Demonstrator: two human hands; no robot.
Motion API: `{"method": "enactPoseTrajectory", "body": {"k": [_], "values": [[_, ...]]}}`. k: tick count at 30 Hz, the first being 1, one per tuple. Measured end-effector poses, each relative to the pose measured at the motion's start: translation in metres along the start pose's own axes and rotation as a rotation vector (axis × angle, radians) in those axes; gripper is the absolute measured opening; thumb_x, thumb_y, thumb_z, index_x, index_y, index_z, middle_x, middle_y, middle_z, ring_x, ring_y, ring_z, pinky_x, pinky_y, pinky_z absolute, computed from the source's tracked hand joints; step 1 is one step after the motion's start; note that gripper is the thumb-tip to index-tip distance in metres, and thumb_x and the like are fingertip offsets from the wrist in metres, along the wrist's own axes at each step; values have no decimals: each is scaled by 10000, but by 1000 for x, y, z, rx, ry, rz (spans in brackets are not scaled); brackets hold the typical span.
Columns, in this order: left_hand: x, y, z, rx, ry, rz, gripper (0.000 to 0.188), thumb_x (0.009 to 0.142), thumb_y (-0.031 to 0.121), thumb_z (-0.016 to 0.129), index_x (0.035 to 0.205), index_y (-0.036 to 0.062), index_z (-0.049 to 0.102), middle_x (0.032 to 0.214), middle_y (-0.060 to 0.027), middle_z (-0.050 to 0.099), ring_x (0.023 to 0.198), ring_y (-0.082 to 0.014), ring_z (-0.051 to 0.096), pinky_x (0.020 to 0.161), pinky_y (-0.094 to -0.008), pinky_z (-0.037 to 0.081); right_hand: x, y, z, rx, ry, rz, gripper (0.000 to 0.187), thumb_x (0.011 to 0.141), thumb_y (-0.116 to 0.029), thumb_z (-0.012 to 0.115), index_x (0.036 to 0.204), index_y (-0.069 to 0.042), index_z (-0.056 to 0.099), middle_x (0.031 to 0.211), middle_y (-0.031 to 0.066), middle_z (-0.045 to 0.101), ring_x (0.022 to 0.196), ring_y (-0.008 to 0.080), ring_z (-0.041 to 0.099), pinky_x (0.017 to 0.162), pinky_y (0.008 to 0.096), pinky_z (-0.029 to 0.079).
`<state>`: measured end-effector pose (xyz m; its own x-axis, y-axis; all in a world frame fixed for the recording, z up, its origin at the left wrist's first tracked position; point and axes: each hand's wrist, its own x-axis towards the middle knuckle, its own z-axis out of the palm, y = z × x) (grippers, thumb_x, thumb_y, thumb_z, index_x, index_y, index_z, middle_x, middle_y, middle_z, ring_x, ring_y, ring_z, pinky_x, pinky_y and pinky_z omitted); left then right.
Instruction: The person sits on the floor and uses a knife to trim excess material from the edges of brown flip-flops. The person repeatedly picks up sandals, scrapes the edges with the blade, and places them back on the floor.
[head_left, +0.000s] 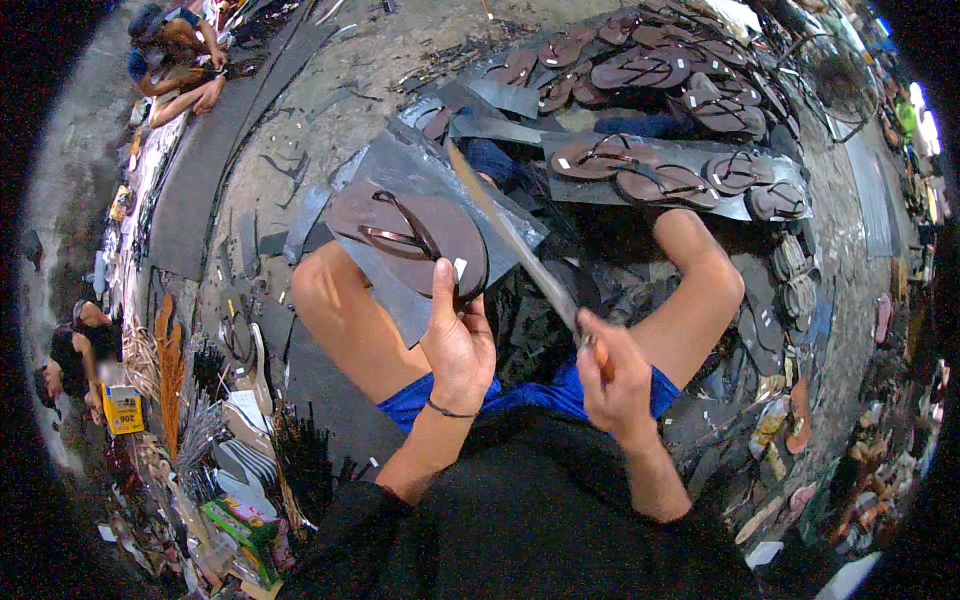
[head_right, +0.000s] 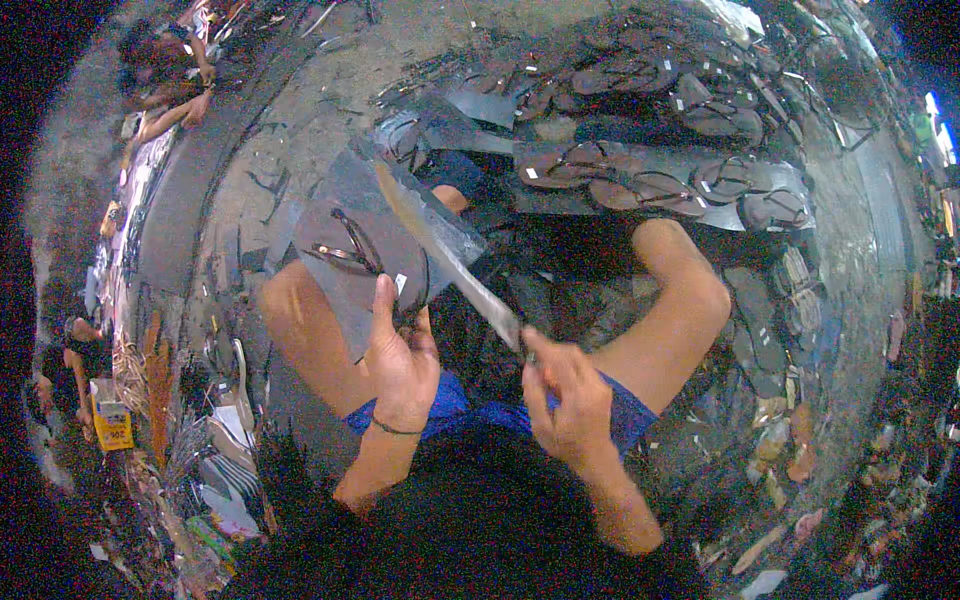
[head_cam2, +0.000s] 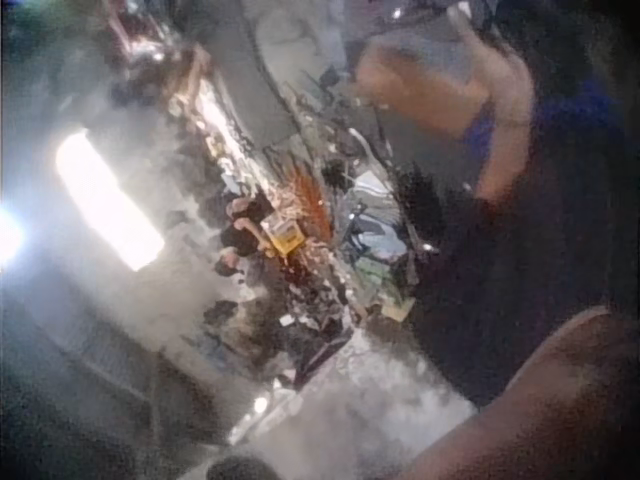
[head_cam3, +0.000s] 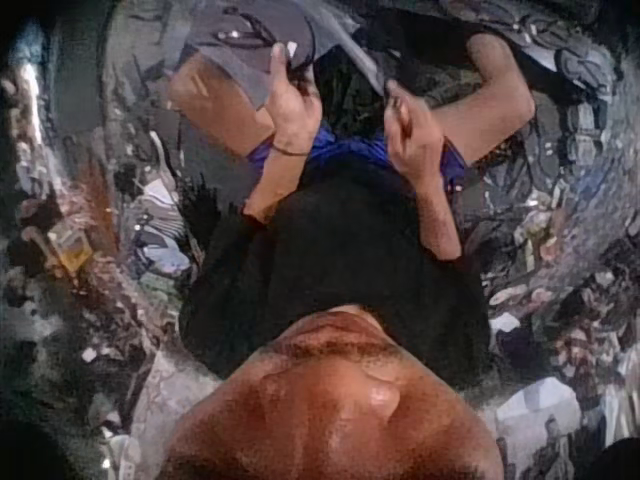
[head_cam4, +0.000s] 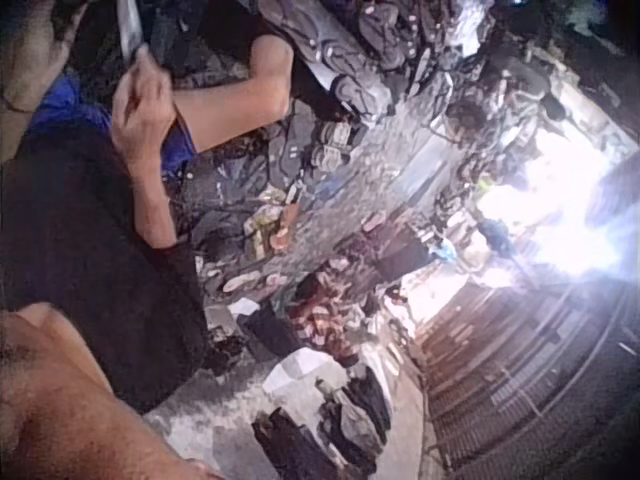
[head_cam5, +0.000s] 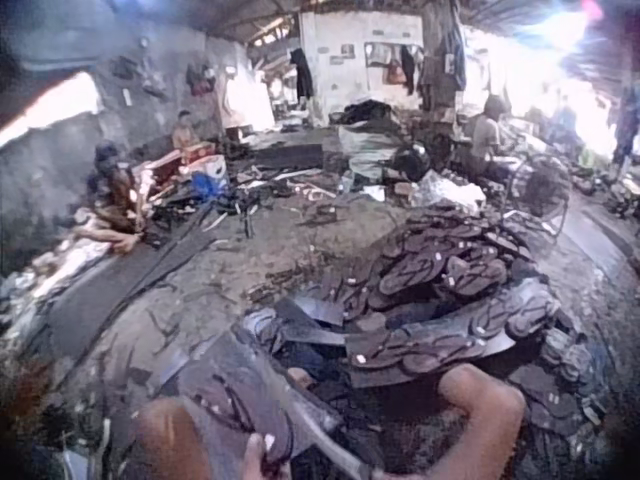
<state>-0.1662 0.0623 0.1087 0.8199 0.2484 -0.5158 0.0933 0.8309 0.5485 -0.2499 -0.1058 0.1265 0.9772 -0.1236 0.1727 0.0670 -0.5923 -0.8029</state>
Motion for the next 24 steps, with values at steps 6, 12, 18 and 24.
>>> {"method": "enactPoseTrajectory", "body": {"k": [6, 12, 18, 24], "values": [[-3, -2, 7, 17, 9, -31, 293, 924, 249, 612, 1145, 59, 576, 1181, -34, 572, 1039, -136, 543, 915, -278, 476, -50, 9, 20, 0, 16, 109, 291, 822, -150, 694, 1097, -66, 649, 827, 102, 651, 676, 230, 632, 604, 327, 521], [-8, 9, -9, 29, -43, -86, 252, 934, 216, 588, 1128, 56, 587, 1101, -41, 627, 983, -153, 599, 892, -289, 493, -35, 6, 32, -133, 84, -1, 315, 796, -145, 715, 1099, -83, 655, 842, 84, 652, 662, 221, 629, 581, 331, 517], [-22, 19, -13, 21, -24, -114, 228, 935, 187, 574, 1122, 57, 593, 1089, -52, 652, 967, -153, 628, 830, -276, 535, -3, -8, 47, -101, 35, -12, 316, 795, -168, 718, 1097, -100, 657, 837, 66, 641, 665, 207, 623, 580, 311, 512], [-26, 22, -37, -26, -24, -161, 247, 951, 226, 547, 1128, 57, 581, 1060, -63, 654, 929, -175, 645, 763, -298, 568, 19, -17, 59, -68, 21, -38, 310, 802, -201, 712, 1093, -110, 658, 794, 73, 628, 661, 219, 626, 567, 324, 510]]}}
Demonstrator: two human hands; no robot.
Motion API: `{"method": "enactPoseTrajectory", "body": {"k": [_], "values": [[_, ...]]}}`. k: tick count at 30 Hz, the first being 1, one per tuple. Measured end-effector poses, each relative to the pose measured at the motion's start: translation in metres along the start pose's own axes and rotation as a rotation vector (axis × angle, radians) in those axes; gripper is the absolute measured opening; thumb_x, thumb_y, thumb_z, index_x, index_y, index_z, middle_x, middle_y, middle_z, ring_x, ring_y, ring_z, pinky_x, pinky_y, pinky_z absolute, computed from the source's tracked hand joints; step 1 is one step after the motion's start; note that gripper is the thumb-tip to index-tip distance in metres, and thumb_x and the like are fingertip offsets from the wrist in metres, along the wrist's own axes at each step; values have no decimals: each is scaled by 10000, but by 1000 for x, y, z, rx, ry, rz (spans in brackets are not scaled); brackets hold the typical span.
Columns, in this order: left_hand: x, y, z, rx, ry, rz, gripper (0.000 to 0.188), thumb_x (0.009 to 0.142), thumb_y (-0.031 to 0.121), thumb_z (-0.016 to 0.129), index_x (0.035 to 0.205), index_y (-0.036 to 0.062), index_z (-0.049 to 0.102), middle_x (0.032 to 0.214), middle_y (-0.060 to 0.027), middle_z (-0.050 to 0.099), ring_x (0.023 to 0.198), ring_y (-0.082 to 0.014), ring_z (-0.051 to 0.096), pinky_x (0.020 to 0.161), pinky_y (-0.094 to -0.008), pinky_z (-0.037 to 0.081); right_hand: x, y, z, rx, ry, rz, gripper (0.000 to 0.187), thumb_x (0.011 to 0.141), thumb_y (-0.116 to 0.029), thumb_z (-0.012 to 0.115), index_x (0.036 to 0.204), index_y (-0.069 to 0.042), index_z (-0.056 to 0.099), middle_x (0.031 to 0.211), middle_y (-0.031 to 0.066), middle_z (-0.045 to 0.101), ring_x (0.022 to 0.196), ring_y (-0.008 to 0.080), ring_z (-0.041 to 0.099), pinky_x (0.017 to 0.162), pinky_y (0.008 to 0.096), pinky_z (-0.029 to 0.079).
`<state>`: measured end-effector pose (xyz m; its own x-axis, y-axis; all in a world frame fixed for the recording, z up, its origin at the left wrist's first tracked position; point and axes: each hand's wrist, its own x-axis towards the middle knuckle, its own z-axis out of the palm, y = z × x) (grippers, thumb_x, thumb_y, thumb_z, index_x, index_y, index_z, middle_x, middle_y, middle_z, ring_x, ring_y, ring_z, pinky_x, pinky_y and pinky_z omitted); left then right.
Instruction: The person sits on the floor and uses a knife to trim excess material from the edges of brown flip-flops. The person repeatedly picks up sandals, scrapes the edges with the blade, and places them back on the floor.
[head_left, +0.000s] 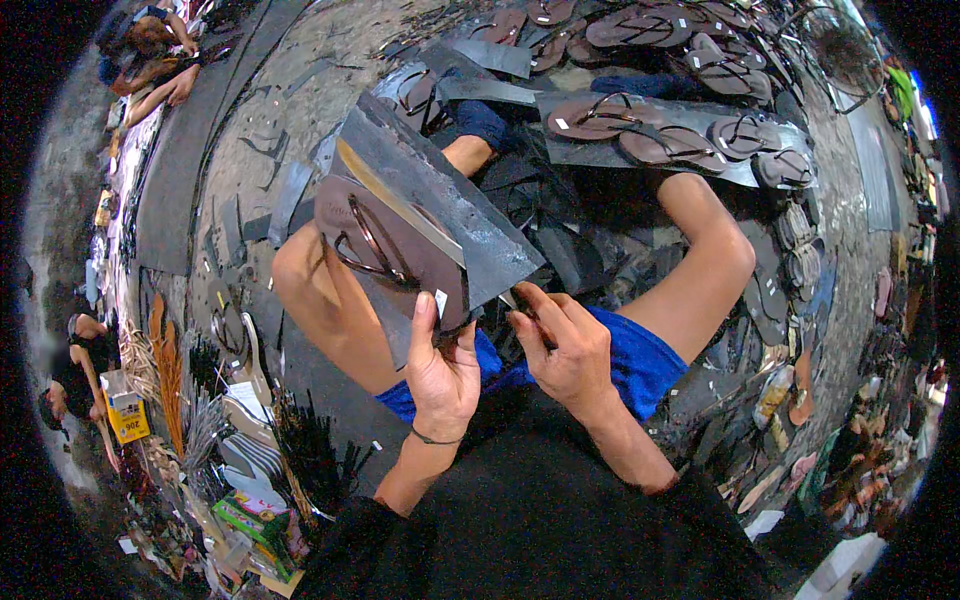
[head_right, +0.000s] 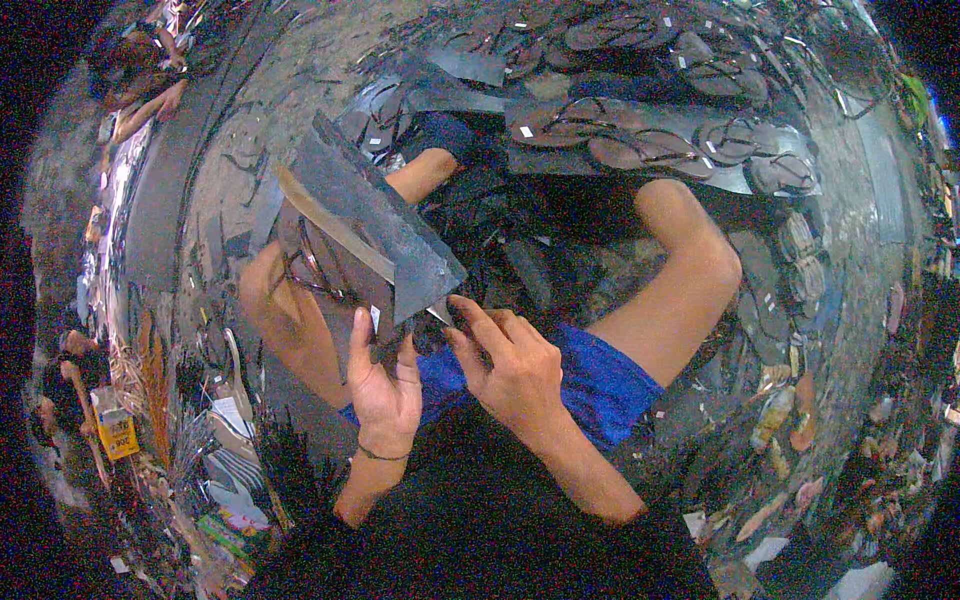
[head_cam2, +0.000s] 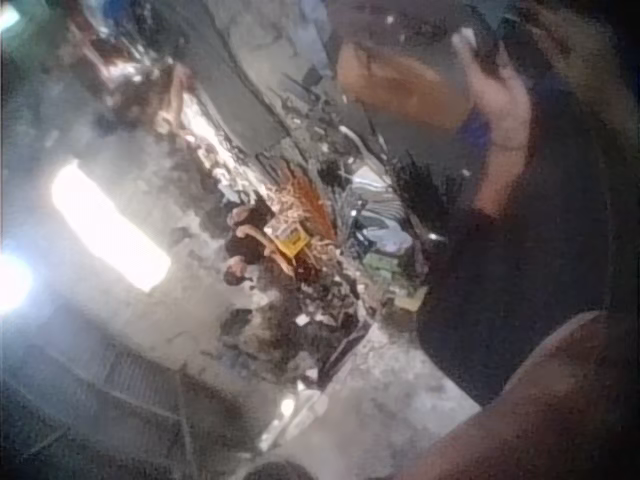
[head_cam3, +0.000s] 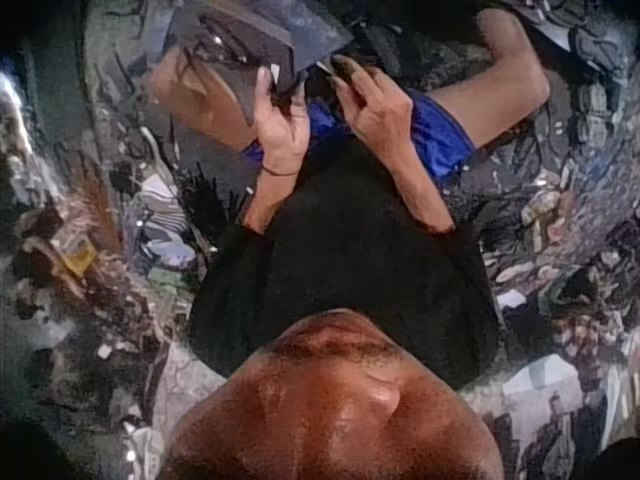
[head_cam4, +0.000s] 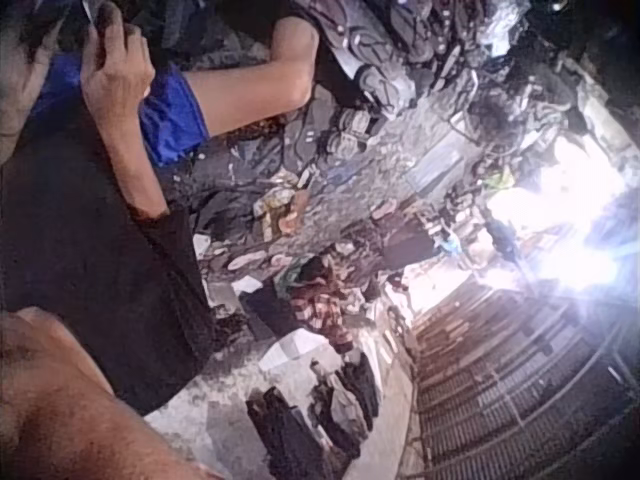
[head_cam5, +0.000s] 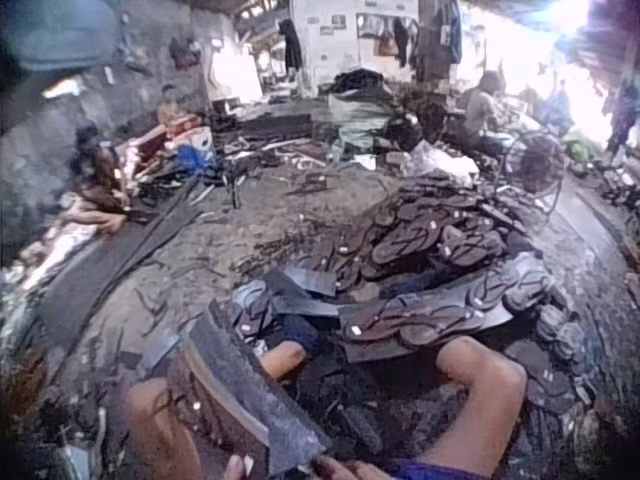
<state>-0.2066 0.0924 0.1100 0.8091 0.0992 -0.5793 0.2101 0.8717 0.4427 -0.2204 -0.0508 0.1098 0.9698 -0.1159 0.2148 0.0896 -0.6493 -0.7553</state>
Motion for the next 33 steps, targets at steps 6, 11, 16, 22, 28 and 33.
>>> {"method": "enactPoseTrajectory", "body": {"k": [6, 11, 16, 22, 28, 33], "values": [[-6, 2, -35, 128, -38, 9, 306, 940, 247, 575, 1167, 43, 562, 1115, -71, 634, 981, -179, 630, 824, -309, 530, 16, -9, -1, 35, -211, 79, 398, 758, -203, 731, 1128, -99, 628, 776, 74, 596, 675, 255, 616, 582, 363, 513], [-8, 8, -45, 56, 24, -57, 331, 954, 303, 525, 1173, 59, 565, 1095, -79, 650, 963, -193, 636, 849, -318, 523, 22, -7, 8, 61, -168, -77, 552, 651, -161, 740, 1179, -98, 592, 873, 82, 587, 741, 269, 598, 631, 374, 514], [-19, 20, -15, -133, -31, -54, 343, 925, 247, 584, 1224, 79, 558, 1214, -80, 607, 1131, -214, 572, 978, -387, 464, 19, -3, 0, 39, -203, -266, 623, 574, -123, 726, 1180, -82, 587, 912, 80, 597, 783, 268, 595, 655, 372, 517], [-10, 27, -13, -250, 30, -6, 319, 946, 205, 546, 1221, 43, 547, 1175, -122, 626, 1058, -250, 626, 896, -420, 550, 6, -6, 11, 52, -173, -147, 666, 566, -90, 726, 1215, -93, 575, 926, 80, 598, 810, 281, 600, 685, 376, 521], [-16, 28, -40, -276, -124, -132, 321, 966, 218, 505, 1241, 52, 522, 1212, -126, 602, 1063, -282, 621, 832, -482, 573, -42, 5, -4, -20, -155, 32, 384, 775, -136, 707, 1154, -134, 641, 777, 58, 601, 689, 223, 617, 590, 334, 514], [-22, 28, -47, -296, 15, -150, 403, 974, 235, 487, 1322, 35, 446, 1294, -141, 543, 1187, -292, 538, 1016, -445, 455, -25, -8, -7, 12, -220, 20, 322, 815, -172, 686, 1129, -123, 641, 756, 66, 593, 622, 229, 604, 542, 343, 503]]}}
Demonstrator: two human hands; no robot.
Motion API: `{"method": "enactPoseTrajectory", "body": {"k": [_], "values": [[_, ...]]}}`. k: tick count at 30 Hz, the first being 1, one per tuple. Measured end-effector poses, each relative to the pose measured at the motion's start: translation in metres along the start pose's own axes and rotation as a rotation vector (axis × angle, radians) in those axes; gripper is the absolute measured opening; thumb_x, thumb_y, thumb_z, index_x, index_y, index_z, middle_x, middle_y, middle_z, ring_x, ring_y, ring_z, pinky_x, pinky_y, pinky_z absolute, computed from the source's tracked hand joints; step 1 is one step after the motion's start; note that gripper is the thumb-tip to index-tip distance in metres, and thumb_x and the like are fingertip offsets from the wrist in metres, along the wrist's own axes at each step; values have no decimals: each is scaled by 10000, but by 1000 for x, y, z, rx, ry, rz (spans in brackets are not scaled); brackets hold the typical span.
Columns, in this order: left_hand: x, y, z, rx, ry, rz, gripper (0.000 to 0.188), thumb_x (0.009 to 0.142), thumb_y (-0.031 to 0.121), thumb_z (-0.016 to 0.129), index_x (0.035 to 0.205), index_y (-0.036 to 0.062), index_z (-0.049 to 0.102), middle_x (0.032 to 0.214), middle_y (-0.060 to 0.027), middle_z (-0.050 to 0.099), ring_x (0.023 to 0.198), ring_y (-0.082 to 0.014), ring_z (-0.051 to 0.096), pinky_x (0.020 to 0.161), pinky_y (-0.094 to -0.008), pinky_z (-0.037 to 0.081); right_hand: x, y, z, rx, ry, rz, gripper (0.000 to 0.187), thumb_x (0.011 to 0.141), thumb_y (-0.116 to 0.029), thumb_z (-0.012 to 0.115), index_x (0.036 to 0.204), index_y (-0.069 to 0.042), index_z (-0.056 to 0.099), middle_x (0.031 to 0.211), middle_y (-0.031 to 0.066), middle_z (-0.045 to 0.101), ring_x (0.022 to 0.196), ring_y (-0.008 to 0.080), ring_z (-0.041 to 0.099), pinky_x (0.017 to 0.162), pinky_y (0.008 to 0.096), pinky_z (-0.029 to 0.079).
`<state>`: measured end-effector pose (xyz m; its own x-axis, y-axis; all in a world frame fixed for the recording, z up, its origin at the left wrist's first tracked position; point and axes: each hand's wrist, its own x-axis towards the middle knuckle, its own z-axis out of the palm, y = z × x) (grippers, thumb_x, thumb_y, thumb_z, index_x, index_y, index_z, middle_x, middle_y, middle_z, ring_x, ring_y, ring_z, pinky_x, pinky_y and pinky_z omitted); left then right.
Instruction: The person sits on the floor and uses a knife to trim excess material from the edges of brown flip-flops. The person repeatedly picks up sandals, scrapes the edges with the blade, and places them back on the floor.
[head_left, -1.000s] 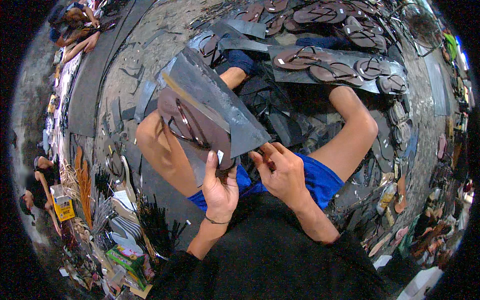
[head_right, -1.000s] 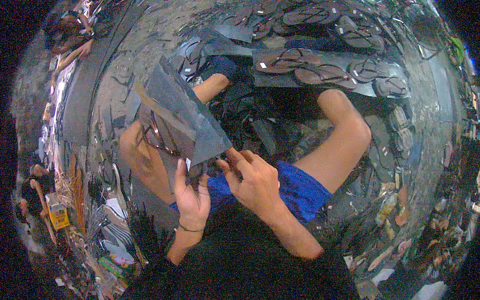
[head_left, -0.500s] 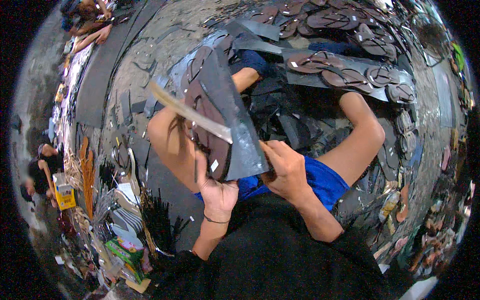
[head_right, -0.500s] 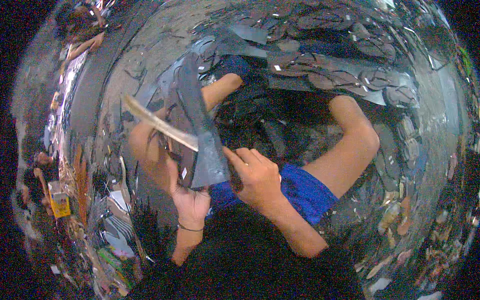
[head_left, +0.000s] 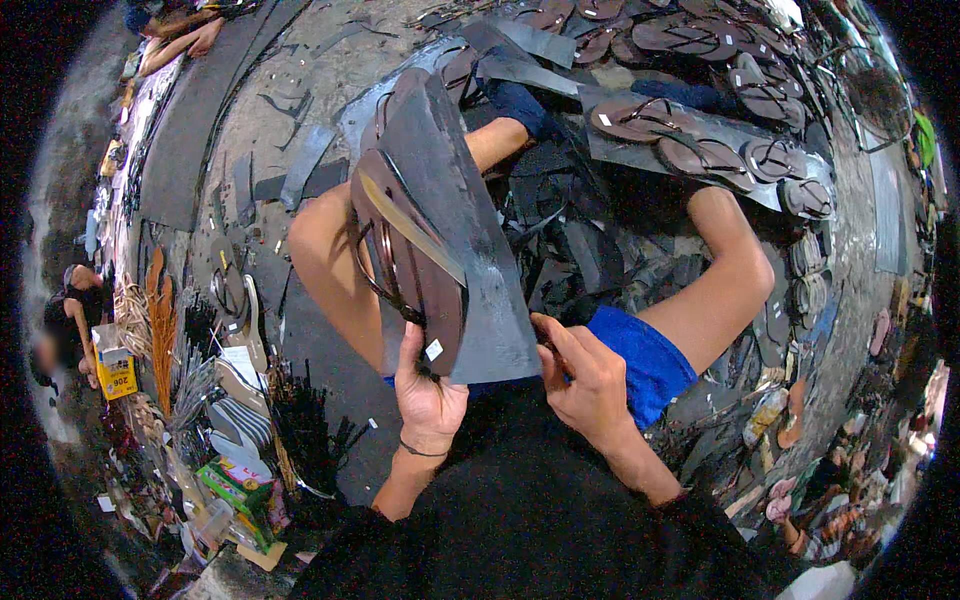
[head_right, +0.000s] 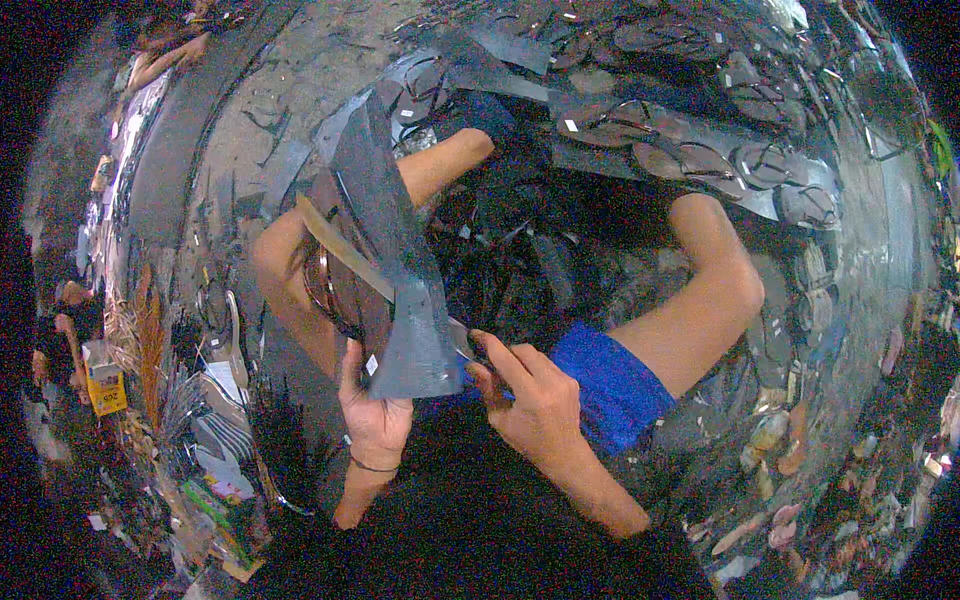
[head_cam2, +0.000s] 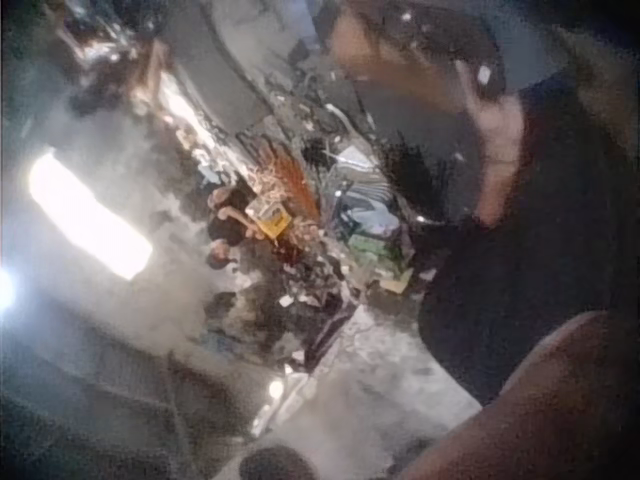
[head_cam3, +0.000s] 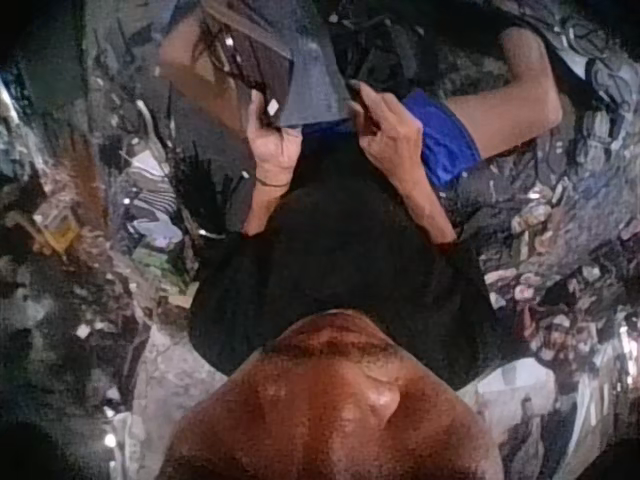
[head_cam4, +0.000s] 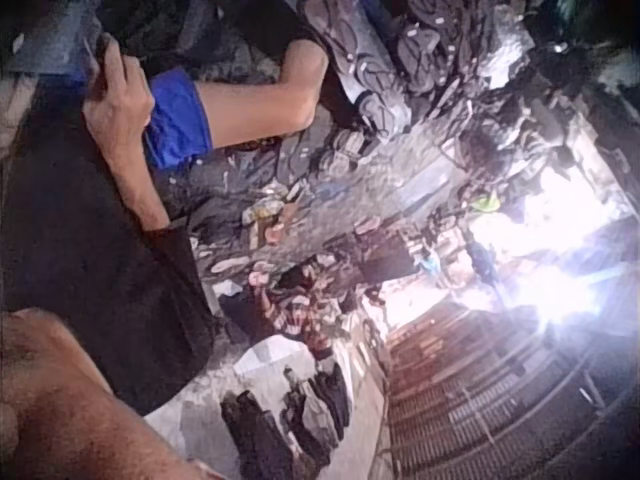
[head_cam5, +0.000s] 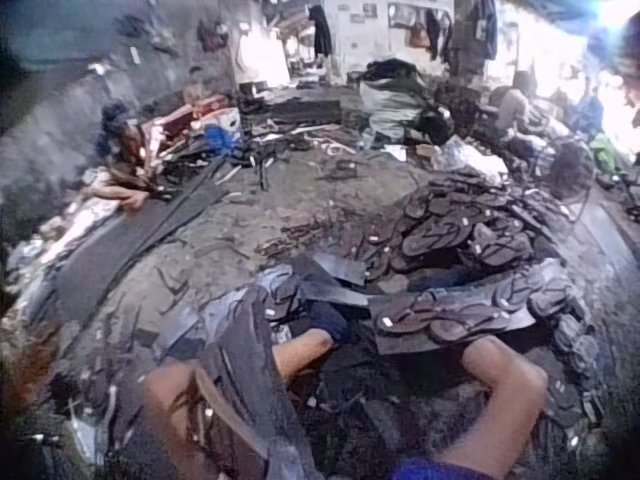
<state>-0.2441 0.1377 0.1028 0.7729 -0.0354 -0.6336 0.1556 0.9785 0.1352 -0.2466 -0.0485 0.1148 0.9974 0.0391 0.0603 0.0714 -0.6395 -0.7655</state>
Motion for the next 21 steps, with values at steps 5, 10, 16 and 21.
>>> {"method": "enactPoseTrajectory", "body": {"k": [5, 10, 16, 21], "values": [[-1, 7, -14, 20, -115, -111, 452, 968, 243, 495, 1347, 11, 406, 1349, -153, 494, 1228, -287, 501, 1065, -439, 397, 20, -9, 3, 66, -65, 11, 295, 853, -232, 664, 1120, -109, 637, 742, 86, 592, 623, 257, 607, 529, 362, 493], [-2, 5, -24, 78, -18, -26, 517, 956, 322, 487, 1316, -45, 438, 1303, -209, 526, 1204, -336, 513, 1057, -464, 380, 39, -9, 7, 80, -169, 30, 299, 865, -193, 617, 1147, -94, 625, 788, 128, 607, 681, 304, 625, 591, 400, 509], [-7, 10, -24, 132, -122, -48, 399, 968, 285, 472, 1281, 39, 495, 1224, -158, 595, 1022, -285, 640, 782, -427, 588, 47, 43, 65, 187, -171, 91, 350, 807, -115, 587, 1150, -53, 613, 1072, 182, 635, 934, 353, 633, 774, 402, 512], [-13, 10, -24, 115, 38, -6, 298, 965, 285, 483, 1192, 115, 574, 1128, -104, 655, 858, -257, 693, 619, -448, 616, 93, 24, 95, 160, -237, 214, 331, 819, -218, 626, 1140, -140, 628, 1165, 210, 599, 992, 374, 614, 813, 429, 513]]}}
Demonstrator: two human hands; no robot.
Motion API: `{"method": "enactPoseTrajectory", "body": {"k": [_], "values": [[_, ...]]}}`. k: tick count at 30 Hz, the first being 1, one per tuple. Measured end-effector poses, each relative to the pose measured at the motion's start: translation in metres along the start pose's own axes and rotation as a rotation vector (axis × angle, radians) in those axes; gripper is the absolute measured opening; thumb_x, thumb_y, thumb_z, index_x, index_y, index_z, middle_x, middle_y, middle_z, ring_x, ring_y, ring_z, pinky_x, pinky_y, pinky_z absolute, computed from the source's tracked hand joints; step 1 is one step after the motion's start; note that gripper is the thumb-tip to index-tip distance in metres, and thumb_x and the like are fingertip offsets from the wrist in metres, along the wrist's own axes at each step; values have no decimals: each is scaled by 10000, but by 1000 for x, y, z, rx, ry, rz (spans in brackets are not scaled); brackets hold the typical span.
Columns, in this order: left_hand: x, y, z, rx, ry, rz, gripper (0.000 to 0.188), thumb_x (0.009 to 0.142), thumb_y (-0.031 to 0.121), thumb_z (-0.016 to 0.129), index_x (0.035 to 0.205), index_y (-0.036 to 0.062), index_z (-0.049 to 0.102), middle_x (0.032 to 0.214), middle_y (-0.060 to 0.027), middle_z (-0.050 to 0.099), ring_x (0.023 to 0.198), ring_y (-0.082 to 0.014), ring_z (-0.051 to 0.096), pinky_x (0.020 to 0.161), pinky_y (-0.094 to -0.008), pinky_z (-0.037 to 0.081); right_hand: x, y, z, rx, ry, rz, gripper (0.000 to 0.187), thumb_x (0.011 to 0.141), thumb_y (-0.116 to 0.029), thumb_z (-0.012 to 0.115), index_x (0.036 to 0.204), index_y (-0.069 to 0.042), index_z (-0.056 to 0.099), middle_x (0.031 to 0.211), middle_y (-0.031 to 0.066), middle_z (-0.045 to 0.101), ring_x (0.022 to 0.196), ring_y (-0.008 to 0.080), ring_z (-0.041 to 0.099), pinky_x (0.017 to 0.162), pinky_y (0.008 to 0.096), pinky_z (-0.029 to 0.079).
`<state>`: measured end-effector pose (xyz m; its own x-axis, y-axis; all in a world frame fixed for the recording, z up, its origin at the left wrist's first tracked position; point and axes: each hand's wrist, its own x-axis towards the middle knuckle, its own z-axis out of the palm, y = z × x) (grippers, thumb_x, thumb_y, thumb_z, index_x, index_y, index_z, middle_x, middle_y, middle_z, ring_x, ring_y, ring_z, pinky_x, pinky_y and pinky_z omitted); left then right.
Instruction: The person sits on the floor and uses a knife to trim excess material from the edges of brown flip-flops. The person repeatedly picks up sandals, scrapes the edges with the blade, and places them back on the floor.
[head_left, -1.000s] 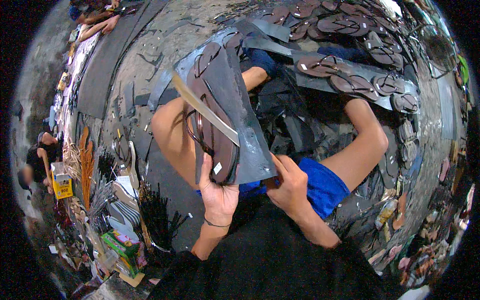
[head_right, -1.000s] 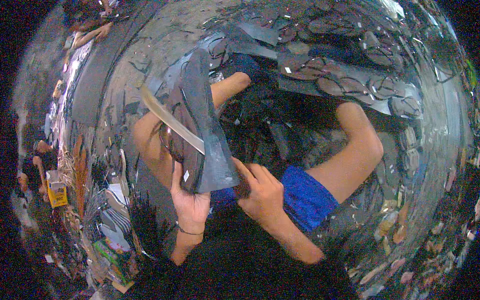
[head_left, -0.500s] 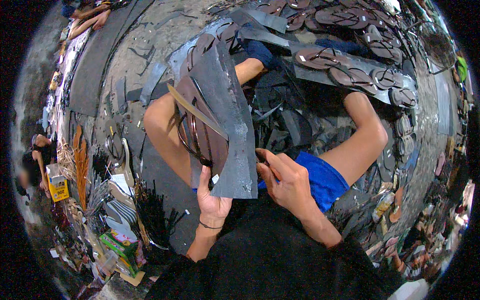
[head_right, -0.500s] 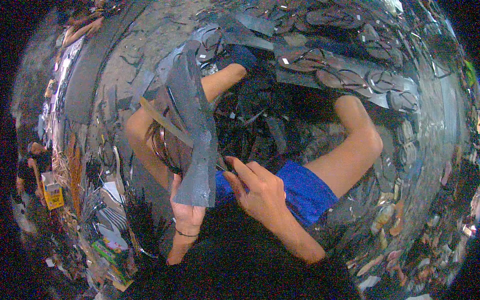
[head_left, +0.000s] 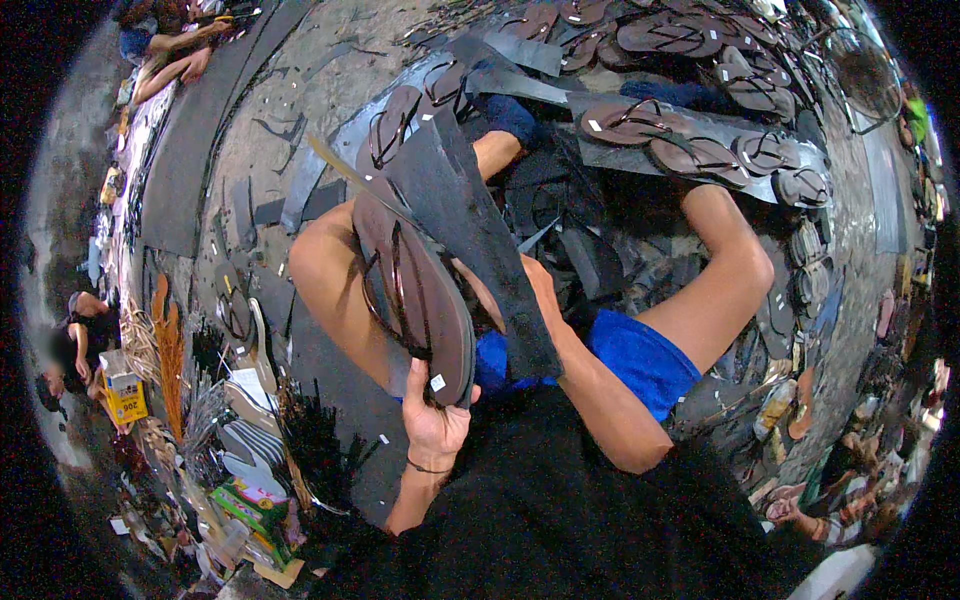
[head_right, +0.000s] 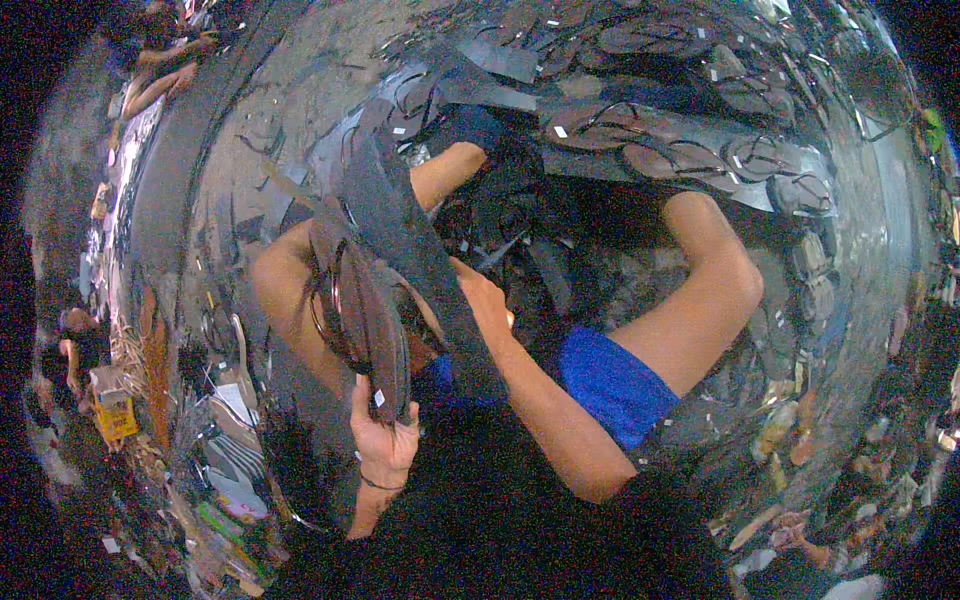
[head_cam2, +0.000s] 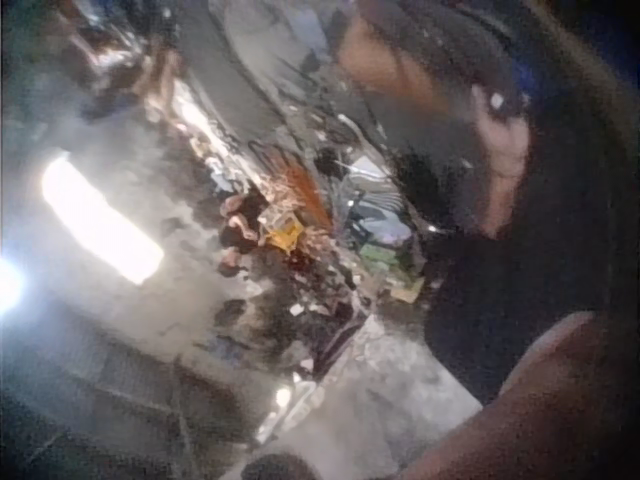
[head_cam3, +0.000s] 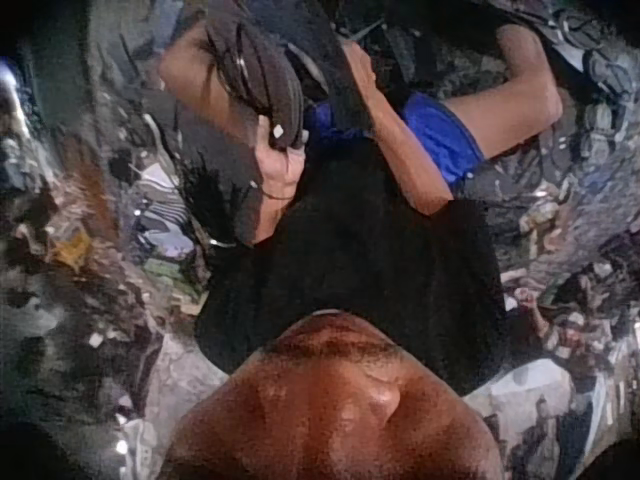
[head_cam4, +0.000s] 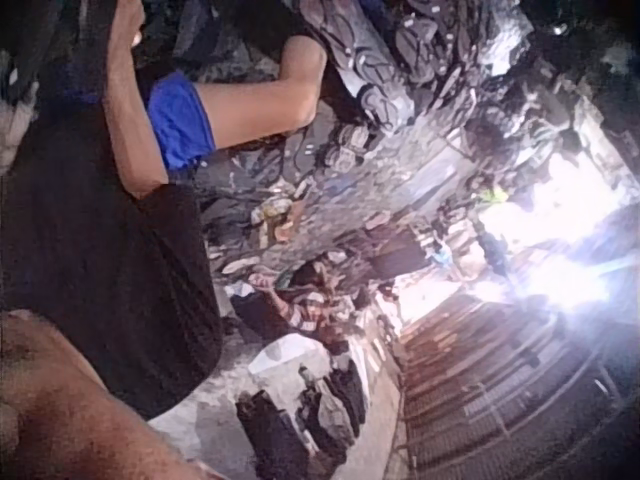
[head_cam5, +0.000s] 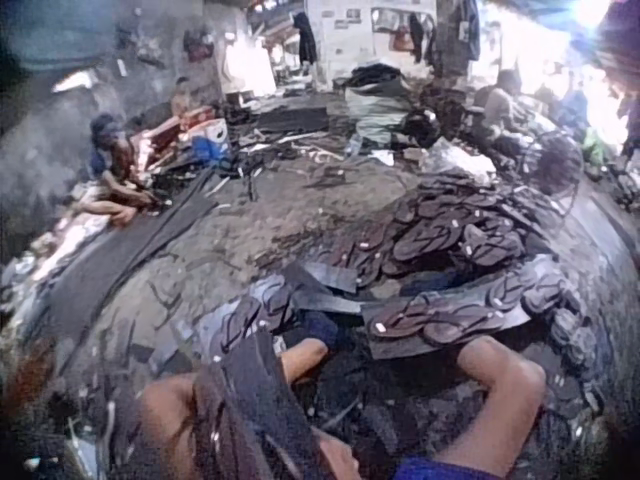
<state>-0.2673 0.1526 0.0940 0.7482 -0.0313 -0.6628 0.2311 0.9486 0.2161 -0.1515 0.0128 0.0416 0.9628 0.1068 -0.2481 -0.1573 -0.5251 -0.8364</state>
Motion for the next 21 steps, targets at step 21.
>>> {"method": "enactPoseTrajectory", "body": {"k": [21], "values": [[47, 56, 101, 1334, -226, 471, 370, 929, 198, 606, 1211, -26, 521, 1085, -73, 627, 991, -158, 587, 899, -314, 467, -48, -62, -78, 862, 141, -62, 227, 924, -102, 563, 1120, 7, 598, 1027, 139, 657, 869, 169, 633, 770, 321, 511]]}}
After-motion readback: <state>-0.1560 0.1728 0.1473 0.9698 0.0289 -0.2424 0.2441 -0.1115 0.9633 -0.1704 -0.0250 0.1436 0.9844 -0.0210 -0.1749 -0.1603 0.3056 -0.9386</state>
